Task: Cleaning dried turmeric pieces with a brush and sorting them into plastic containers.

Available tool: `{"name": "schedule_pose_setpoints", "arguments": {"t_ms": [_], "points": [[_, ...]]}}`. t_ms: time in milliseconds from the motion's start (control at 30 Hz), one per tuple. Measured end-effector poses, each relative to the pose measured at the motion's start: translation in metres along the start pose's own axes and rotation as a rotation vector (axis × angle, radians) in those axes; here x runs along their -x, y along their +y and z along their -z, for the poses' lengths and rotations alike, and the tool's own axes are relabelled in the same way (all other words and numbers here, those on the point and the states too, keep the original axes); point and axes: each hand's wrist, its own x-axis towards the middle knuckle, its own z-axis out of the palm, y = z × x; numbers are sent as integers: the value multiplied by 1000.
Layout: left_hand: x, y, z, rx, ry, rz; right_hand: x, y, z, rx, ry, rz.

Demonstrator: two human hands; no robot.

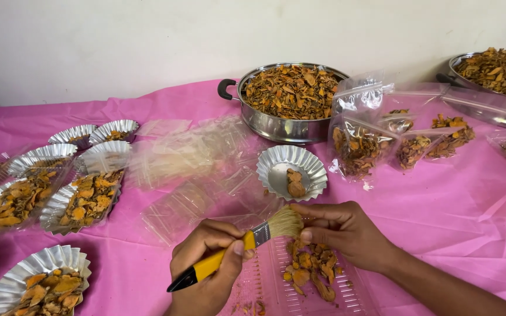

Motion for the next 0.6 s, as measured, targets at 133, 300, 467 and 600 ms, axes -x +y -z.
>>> {"name": "schedule_pose_setpoints", "arguments": {"t_ms": [133, 300, 467, 600], "points": [[-2, -2, 2, -19, 13, 12, -2, -3, 2, -16, -34, 15], [-1, -3, -3, -17, -42, -10, -2, 0, 0, 8, 141, -54], [1, -4, -3, -10, -111, 16, -3, -13, -3, 75, 154, -100], [-3, 0, -2, -9, -172, 51, -4, -11, -1, 66, 111, -87]]}}
